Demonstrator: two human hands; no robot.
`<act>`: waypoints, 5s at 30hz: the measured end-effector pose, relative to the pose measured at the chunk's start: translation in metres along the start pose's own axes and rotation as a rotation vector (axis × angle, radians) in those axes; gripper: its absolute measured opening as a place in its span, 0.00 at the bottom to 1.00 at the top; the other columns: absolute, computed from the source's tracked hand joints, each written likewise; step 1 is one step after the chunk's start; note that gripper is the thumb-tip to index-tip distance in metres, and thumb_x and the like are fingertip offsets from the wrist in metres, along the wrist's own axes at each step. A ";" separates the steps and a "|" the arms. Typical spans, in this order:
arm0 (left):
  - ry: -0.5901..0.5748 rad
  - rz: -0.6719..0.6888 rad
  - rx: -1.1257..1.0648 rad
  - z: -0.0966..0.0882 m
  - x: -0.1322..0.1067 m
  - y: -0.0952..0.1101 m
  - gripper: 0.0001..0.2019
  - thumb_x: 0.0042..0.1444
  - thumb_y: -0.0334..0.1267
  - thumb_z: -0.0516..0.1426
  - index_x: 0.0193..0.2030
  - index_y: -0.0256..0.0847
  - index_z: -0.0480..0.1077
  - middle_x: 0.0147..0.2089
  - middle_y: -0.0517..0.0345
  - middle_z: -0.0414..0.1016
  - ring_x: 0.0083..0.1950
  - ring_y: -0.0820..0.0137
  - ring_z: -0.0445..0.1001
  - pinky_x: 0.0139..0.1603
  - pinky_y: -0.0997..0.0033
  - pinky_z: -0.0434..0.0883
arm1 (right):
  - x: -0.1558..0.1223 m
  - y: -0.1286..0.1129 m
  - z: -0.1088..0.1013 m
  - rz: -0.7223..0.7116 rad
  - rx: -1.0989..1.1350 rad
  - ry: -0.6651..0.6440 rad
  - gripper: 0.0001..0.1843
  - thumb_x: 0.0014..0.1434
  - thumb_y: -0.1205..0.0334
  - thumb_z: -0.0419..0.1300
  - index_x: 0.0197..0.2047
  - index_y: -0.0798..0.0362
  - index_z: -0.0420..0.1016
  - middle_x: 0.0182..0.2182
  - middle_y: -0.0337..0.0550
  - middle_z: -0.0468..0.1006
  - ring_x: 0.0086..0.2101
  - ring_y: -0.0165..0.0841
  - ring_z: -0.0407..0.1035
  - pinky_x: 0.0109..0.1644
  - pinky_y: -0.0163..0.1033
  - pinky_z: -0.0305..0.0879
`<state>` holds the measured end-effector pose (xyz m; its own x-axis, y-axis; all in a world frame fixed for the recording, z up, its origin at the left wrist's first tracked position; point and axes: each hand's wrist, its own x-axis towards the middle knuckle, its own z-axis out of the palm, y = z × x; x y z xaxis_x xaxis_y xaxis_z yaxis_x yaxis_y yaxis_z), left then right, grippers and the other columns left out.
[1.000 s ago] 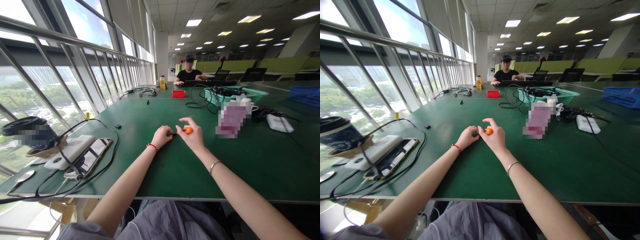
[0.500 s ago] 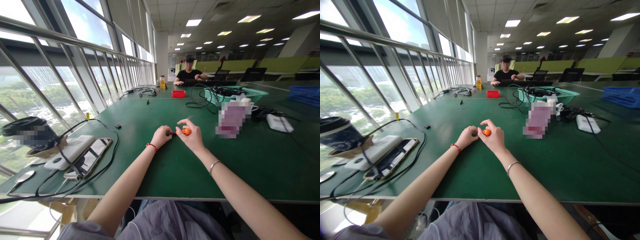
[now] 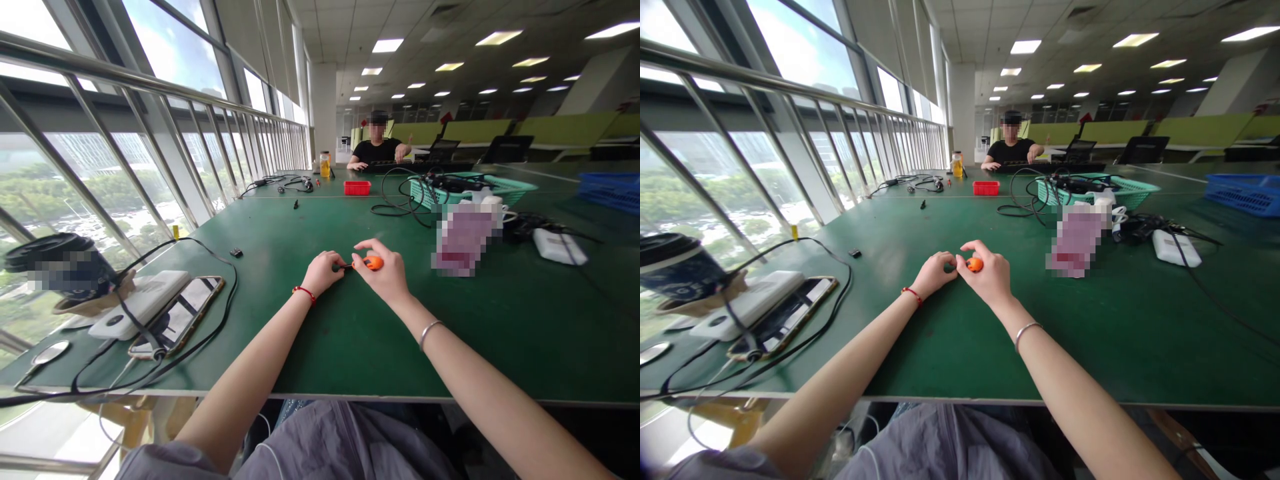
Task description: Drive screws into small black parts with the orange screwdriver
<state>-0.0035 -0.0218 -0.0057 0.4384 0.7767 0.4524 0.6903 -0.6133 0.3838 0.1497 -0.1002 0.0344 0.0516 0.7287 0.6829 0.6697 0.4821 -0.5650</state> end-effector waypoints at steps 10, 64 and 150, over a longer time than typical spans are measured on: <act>0.006 -0.016 0.019 -0.003 0.001 -0.002 0.04 0.49 0.32 0.57 0.31 0.39 0.73 0.36 0.56 0.76 0.41 0.66 0.72 0.45 0.67 0.70 | 0.001 0.003 0.001 0.023 -0.058 0.044 0.24 0.49 0.46 0.59 0.46 0.52 0.68 0.20 0.33 0.69 0.22 0.29 0.64 0.27 0.33 0.57; -0.012 -0.035 0.003 -0.004 0.001 -0.002 0.05 0.49 0.32 0.57 0.32 0.40 0.74 0.36 0.57 0.77 0.42 0.66 0.72 0.47 0.67 0.69 | 0.001 0.006 0.002 -0.081 0.048 0.082 0.23 0.50 0.56 0.58 0.50 0.51 0.66 0.31 0.39 0.71 0.28 0.30 0.66 0.34 0.35 0.63; 0.040 -0.138 0.021 -0.006 -0.003 -0.007 0.07 0.52 0.43 0.59 0.31 0.43 0.74 0.36 0.58 0.78 0.41 0.64 0.72 0.40 0.67 0.68 | 0.004 0.020 0.000 0.052 -0.034 -0.135 0.09 0.51 0.58 0.53 0.25 0.48 0.73 0.24 0.38 0.78 0.27 0.32 0.70 0.33 0.33 0.60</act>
<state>-0.0132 -0.0204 -0.0052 0.3156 0.8468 0.4282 0.7544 -0.4977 0.4281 0.1626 -0.0877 0.0257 -0.0117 0.8121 0.5834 0.6936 0.4268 -0.5803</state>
